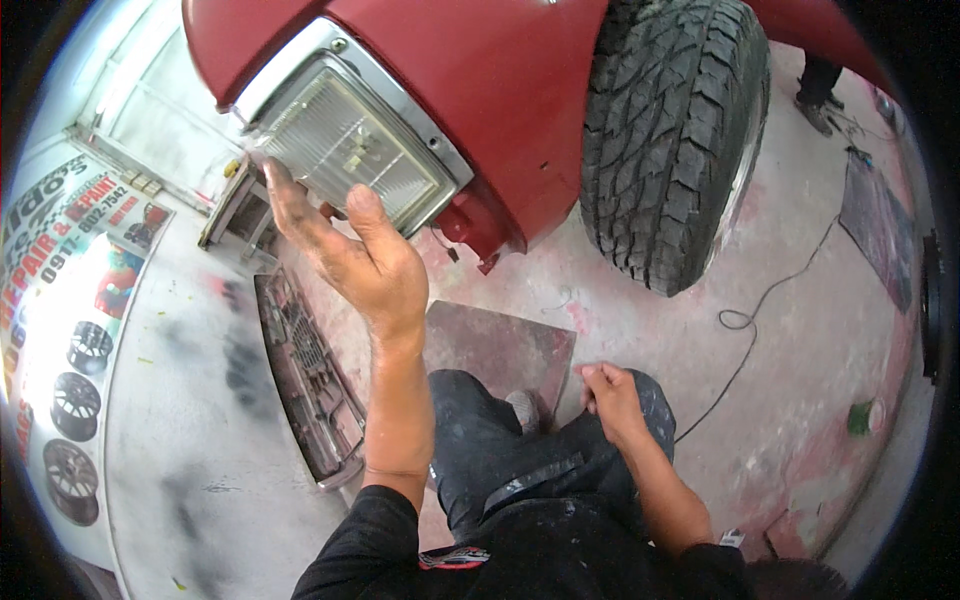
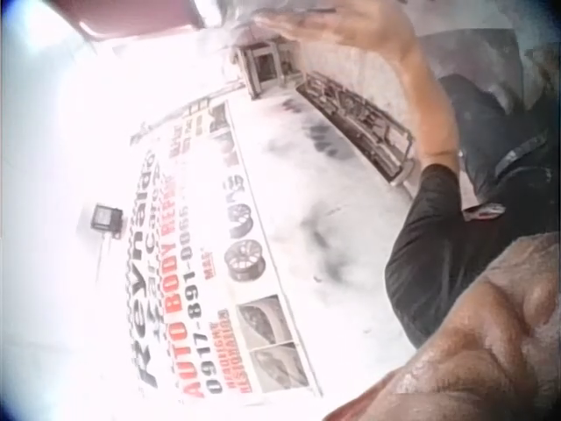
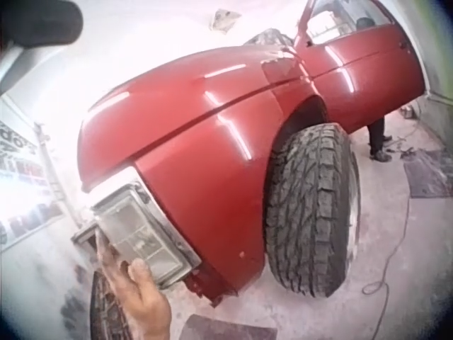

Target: Installing a headlight housing and chrome trim onto a vehicle fender.

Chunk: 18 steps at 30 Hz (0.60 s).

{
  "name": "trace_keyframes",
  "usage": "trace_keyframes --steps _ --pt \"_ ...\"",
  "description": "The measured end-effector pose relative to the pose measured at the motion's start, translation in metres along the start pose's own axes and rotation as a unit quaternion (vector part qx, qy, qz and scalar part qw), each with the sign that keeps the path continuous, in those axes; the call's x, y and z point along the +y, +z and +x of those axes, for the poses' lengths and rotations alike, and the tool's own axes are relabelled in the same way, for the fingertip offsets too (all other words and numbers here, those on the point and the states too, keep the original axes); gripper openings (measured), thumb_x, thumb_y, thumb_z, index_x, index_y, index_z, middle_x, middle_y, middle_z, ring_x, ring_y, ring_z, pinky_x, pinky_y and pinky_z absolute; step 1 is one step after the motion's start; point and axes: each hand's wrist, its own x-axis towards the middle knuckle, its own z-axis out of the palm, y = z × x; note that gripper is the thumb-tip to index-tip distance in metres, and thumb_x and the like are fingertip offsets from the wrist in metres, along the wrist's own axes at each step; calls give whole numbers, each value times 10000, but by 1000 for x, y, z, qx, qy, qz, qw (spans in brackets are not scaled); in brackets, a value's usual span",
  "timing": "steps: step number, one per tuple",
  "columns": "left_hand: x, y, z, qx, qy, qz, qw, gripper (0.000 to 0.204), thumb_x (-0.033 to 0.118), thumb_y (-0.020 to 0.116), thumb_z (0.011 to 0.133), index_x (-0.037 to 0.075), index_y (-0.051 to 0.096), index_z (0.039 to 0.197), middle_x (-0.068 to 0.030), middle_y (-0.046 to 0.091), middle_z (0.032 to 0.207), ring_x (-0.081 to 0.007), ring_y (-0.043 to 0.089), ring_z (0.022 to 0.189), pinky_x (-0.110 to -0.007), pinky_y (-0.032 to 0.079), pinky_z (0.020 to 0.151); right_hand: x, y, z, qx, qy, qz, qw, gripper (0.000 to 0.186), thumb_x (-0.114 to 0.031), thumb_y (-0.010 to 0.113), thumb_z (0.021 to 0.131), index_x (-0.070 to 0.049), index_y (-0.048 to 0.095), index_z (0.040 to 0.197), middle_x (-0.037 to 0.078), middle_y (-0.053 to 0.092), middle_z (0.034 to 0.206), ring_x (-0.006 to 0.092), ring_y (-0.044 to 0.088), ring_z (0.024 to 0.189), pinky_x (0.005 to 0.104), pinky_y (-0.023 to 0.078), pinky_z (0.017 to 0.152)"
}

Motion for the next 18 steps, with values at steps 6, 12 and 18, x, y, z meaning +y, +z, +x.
trace_keyframes --steps 6,12,18 --pt "2 -14 5 2 -70 -107 992 661 134 674 955 22 343 1516 -175 365 1499 -295 435 1316 -436 469 1020 -137 33 -7 -83 -249 -4 965 249 -74 590 996 61 667 1190 81 699 902 124 626 751 271 518 692" --pt "2 -20 16 -8 -70 -164 984 716 66 760 883 -28 369 1475 -180 440 1434 -285 467 1259 -422 484 1012 -235 76 1 -87 -411 28 907 198 -81 665 947 12 719 1113 45 717 886 72 623 738 232 514 661" --pt "8 -17 17 -12 -65 -216 974 621 -58 669 882 -85 392 1437 -197 552 1304 -248 557 1201 -396 487 1024 -219 92 31 -60 -485 50 871 149 -84 691 925 9 732 1034 68 717 850 87 637 727 232 513 652"
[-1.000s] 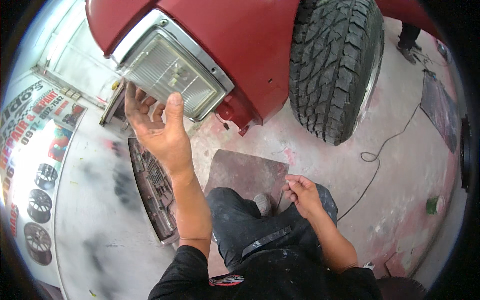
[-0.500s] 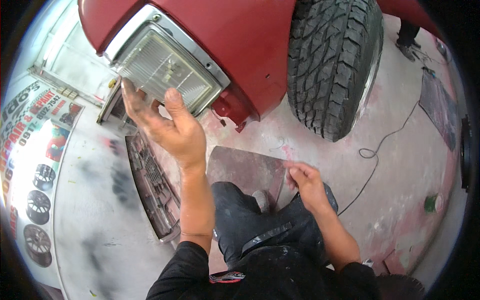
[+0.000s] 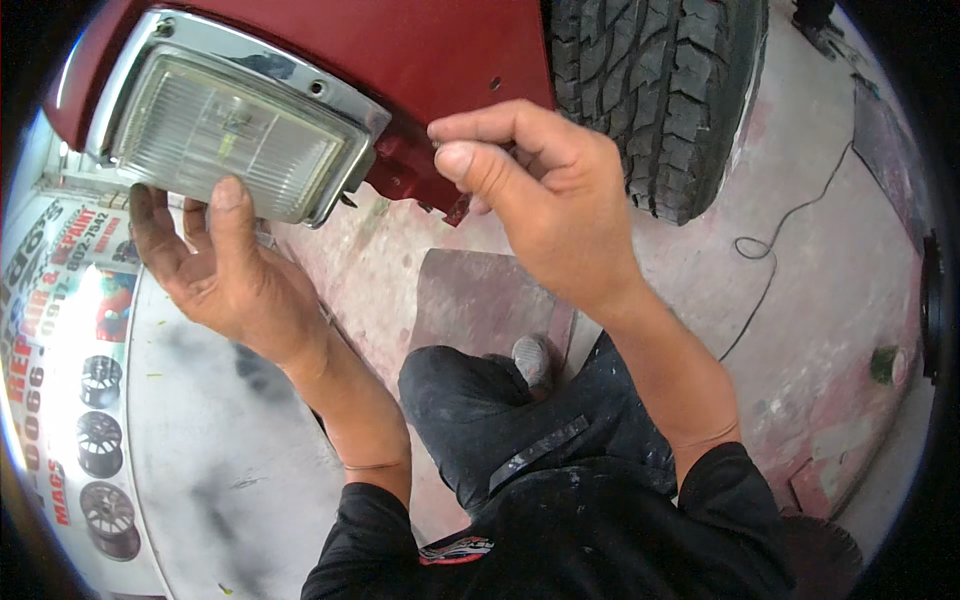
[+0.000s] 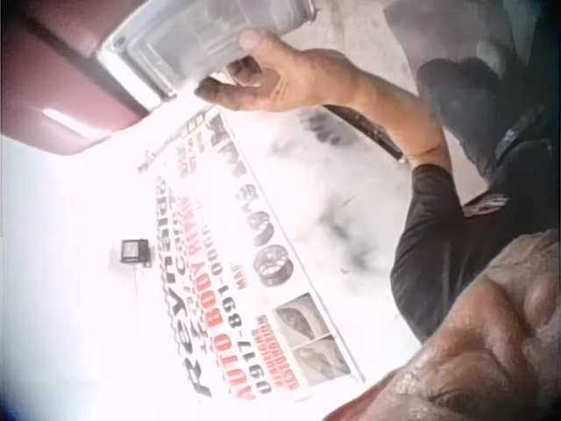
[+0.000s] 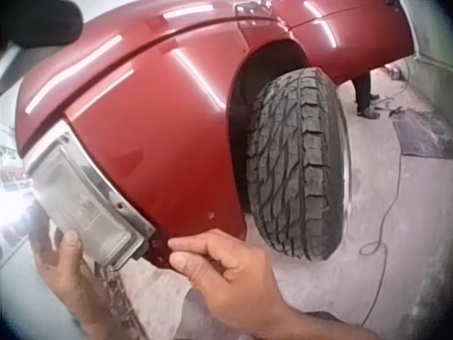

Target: Installing a headlight housing and chrome trim onto a vehicle fender.

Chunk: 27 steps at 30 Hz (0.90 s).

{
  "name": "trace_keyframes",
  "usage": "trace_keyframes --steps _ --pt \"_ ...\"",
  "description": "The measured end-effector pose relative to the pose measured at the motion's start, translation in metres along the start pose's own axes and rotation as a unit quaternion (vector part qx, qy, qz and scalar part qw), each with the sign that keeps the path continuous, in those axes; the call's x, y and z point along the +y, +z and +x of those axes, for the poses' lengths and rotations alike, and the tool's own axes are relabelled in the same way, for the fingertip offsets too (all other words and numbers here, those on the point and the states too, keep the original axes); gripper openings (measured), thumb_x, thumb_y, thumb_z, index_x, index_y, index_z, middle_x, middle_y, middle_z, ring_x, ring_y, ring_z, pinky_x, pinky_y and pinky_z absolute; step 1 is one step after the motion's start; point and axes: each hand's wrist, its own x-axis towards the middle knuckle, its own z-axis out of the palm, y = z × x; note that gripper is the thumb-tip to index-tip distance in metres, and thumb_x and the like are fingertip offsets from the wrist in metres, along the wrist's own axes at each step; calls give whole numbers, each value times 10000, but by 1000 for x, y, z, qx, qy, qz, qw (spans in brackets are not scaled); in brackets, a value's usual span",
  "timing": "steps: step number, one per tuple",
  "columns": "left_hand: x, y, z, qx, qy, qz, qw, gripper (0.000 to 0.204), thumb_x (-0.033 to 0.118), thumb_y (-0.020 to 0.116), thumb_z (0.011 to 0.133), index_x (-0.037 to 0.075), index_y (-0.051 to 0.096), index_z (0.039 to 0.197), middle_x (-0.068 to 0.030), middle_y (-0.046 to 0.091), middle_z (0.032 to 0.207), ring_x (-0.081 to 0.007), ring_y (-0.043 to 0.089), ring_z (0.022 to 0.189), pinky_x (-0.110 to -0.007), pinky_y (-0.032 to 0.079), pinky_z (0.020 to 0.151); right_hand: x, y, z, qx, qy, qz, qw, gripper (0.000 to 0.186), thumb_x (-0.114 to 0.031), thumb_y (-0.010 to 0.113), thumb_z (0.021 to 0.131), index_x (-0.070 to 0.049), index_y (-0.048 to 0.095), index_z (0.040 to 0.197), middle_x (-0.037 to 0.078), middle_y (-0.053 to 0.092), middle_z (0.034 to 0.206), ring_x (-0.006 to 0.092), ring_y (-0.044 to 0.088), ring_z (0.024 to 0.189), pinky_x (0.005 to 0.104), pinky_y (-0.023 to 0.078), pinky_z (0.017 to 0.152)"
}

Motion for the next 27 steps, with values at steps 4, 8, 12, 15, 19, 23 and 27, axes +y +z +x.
trace_keyframes --steps 4,8,12,15,19,23,27 --pt "-3 -8 3 14 -15 -28 999 506 -41 691 873 -45 471 1329 -135 549 1251 -241 575 1172 -361 511 998 7 9 -12 -5 71 33 997 129 -78 708 887 15 726 974 133 733 867 151 691 762 272 527 675" --pt "-7 -11 5 -7 9 -2 1000 528 -34 693 874 -44 457 1346 -142 549 1254 -242 573 1175 -378 510 1000 13 25 -7 36 18 102 994 124 -74 708 881 12 724 968 127 740 863 159 710 766 289 533 670" --pt "1 -2 5 -6 0 21 1000 535 -54 678 875 -56 435 1352 -169 549 1272 -256 569 1187 -371 503 1015 7 26 18 28 -47 55 997 135 -76 711 852 9 722 956 138 724 834 226 714 725 329 532 646" --pt "2 2 6 1 0 33 999 560 -69 671 871 -61 415 1369 -195 535 1305 -268 559 1208 -369 492 1028 4 32 37 19 -112 4 994 137 -83 717 833 4 722 938 149 711 828 275 708 729 356 536 652" --pt "-2 -7 9 -7 16 76 997 623 -87 663 866 -66 373 1417 -220 523 1337 -276 534 1241 -377 478 1041 -5 40 49 32 -193 -70 978 117 -78 714 834 -7 719 927 148 703 831 303 697 732 372 537 657" --pt "6 -2 3 20 -20 42 999 683 -73 687 850 -59 368 1453 -223 492 1396 -268 511 1251 -389 445 1071 -11 43 52 21 -201 -95 975 112 -68 721 830 -17 708 929 141 704 841 300 694 747 379 538 658" --pt "3 -8 2 25 -46 64 997 770 3 763 818 44 390 1491 -171 468 1443 -244 500 1248 -393 458 1007 -5 41 56 27 -327 -215 920 139 -73 750 802 -38 683 919 100 698 855 279 678 791 370 547 670"
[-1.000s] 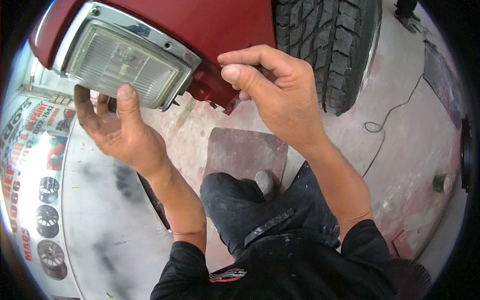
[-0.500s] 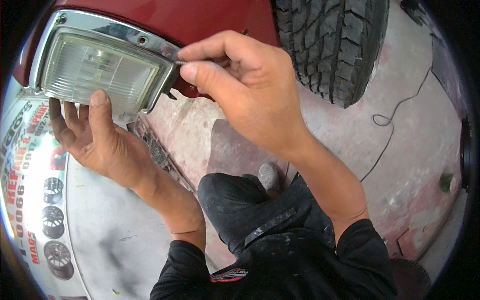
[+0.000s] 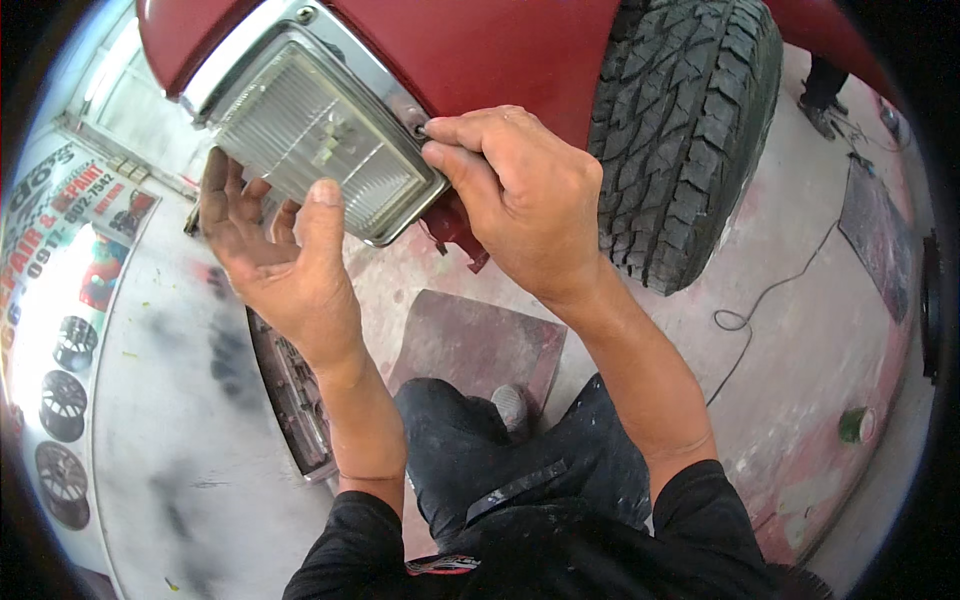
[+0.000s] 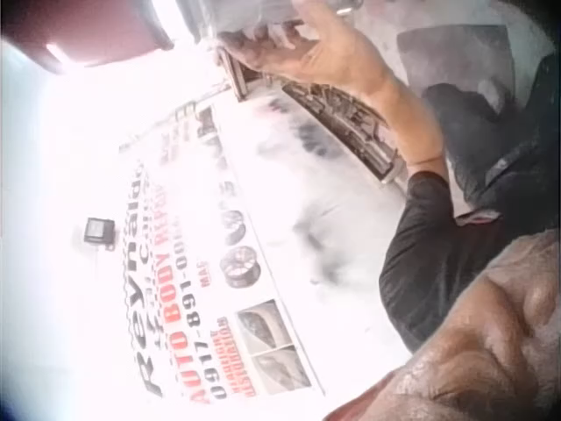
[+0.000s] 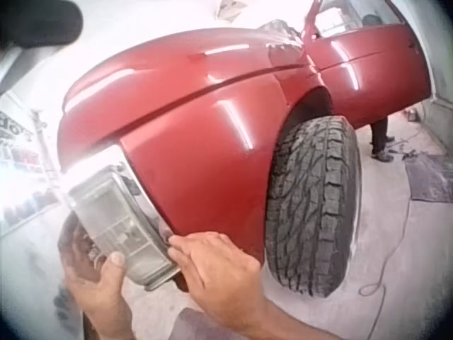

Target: Installing a headlight housing and chrome trim onto a vehicle fender.

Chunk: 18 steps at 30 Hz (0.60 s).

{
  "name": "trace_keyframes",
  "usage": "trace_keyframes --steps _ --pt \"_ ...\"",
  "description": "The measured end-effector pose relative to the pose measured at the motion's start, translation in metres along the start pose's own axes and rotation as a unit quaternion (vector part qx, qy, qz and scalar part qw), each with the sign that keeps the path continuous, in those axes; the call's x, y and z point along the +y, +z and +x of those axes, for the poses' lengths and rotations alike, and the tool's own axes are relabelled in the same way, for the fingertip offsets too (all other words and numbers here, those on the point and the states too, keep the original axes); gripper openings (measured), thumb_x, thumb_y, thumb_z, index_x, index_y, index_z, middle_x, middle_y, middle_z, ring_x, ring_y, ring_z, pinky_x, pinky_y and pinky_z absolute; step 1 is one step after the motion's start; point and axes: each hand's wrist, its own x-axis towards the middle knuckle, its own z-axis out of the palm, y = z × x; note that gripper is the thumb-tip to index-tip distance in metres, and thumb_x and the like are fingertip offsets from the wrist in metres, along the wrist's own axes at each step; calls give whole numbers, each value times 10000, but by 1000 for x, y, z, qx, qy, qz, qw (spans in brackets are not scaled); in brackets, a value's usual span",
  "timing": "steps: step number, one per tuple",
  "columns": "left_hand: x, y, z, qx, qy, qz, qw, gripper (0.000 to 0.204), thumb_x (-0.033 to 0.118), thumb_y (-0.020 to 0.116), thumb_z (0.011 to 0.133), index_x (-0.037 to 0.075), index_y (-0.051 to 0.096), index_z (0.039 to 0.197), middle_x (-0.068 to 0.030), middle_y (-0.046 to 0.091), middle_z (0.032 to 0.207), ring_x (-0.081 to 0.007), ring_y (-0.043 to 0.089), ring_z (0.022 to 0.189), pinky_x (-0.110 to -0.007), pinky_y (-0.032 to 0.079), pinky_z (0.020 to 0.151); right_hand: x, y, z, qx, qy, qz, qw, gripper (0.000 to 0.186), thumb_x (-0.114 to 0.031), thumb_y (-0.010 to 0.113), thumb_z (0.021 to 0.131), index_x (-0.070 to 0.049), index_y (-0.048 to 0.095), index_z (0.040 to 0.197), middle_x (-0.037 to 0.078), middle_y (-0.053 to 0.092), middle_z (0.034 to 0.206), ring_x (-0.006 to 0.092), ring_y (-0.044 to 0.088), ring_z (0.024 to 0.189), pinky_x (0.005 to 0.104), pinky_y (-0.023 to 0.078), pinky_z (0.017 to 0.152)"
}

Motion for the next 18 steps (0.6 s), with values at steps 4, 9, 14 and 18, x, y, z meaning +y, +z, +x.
trace_keyframes --steps 4,9,14,18 --pt "3 3 1 -8 2 -6 1000 730 -37 727 843 11 387 1487 -185 470 1441 -238 497 1235 -371 468 1029 7 4 6 -3 -90 -55 994 144 -55 737 787 -43 683 920 86 680 854 274 662 788 360 552 678" --pt "-2 4 1 7 -2 -11 1000 774 22 770 805 54 413 1491 -129 465 1454 -230 490 1260 -395 470 1006 6 2 8 -27 -126 -101 986 174 -44 731 769 -33 686 937 86 688 880 252 666 810 355 554 671" --pt "-5 0 2 3 17 -4 1000 769 20 765 799 61 423 1487 -117 465 1454 -220 487 1254 -390 469 1006 -1 -2 16 -42 -14 -29 999 144 -78 751 798 -8 693 910 92 707 897 242 680 814 348 550 668" --pt "-2 -1 2 1 5 1 1000 761 15 751 806 63 421 1490 -101 463 1462 -217 476 1269 -388 457 1015 -2 3 16 -31 -91 -73 993 124 -93 766 804 -12 714 881 105 702 836 264 671 760 357 549 688"
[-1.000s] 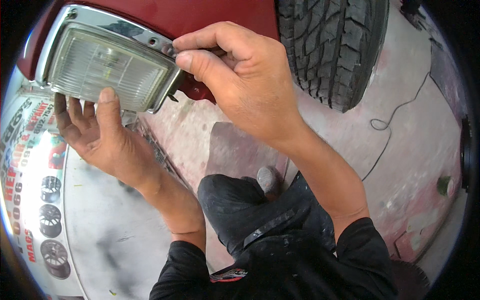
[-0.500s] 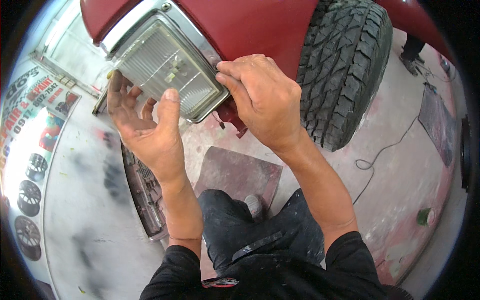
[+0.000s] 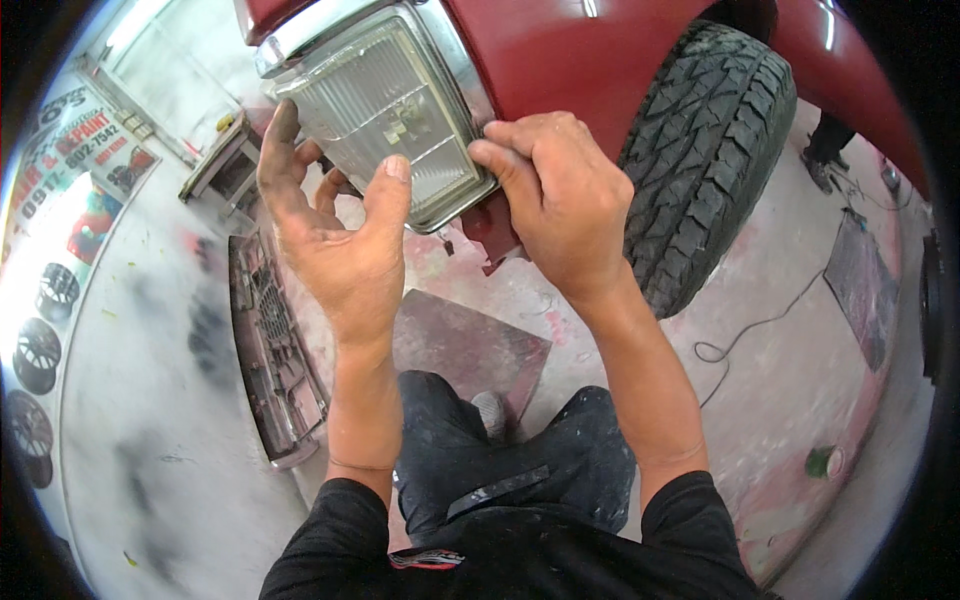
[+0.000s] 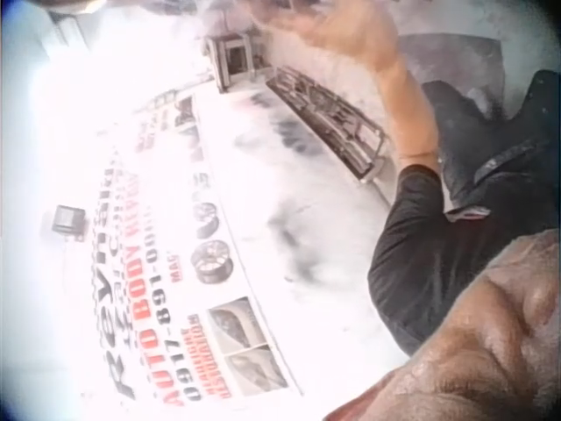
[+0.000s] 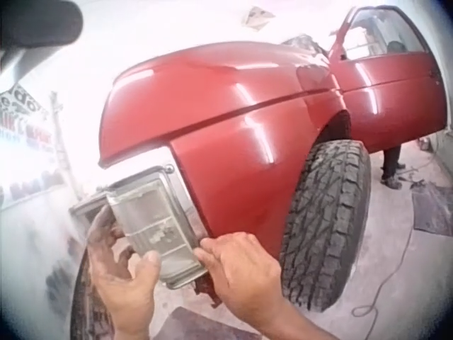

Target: Installing a headlight housing and chrome trim onto a vehicle fender.

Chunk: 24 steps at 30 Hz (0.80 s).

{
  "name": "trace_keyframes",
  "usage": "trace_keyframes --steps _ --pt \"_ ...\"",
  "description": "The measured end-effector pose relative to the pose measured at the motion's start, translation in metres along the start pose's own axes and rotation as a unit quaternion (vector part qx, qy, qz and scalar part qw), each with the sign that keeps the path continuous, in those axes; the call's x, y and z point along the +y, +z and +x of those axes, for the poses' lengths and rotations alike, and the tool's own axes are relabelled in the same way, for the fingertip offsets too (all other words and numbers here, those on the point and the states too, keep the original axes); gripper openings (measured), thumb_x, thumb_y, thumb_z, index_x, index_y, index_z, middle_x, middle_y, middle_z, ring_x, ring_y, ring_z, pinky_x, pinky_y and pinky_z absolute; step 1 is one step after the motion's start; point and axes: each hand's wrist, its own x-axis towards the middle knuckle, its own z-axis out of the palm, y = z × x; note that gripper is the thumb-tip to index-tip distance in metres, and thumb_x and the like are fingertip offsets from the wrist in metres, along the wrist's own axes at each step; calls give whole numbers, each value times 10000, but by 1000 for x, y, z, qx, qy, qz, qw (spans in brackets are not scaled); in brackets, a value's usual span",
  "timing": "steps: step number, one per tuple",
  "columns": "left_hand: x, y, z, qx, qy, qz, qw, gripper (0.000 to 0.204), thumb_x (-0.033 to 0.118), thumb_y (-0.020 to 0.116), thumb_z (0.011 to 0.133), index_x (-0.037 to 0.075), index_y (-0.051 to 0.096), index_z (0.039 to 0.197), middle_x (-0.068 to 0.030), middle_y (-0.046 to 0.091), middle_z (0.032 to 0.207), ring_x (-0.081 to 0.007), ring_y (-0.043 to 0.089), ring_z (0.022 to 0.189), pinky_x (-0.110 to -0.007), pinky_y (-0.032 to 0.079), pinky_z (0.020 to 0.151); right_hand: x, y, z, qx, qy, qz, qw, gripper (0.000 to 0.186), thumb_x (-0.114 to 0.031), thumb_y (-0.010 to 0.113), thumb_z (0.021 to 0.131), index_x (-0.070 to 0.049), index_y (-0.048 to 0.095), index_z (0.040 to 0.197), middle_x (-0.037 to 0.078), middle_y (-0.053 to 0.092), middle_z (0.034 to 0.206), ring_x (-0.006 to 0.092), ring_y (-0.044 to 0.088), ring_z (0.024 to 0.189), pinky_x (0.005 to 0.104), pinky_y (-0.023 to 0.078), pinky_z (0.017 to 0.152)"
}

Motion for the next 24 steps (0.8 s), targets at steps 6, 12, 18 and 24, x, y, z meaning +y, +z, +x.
trace_keyframes --steps 6,12,18,24 --pt "-13 6 -10 4 15 -9 1000 782 77 758 837 63 378 1520 -121 388 1511 -237 452 1286 -400 440 1041 -2 2 -3 8 66 26 997 135 -92 774 816 -15 708 905 103 693 839 281 663 762 361 544 686" --pt "-29 4 -21 7 63 55 996 878 187 801 846 46 297 1550 -156 331 1503 -258 459 1262 -401 452 1026 1 5 -3 4 28 4 1000 139 -116 767 844 -13 703 911 107 691 856 288 654 768 369 539 688" --pt "-23 9 -37 -3 -23 17 1000 970 205 837 814 36 248 1566 -179 379 1419 -231 491 1208 -379 484 979 7 6 -7 8 -6 -6 1000 180 -97 778 827 -6 707 965 109 687 871 285 646 767 375 529 682" --pt "-24 5 -32 -4 -34 -17 999 963 182 850 797 34 286 1563 -147 419 1349 -216 507 1180 -351 513 935 4 7 -11 2 -42 -30 999 279 -30 756 811 3 697 1081 135 677 930 301 643 800 374 530 689"
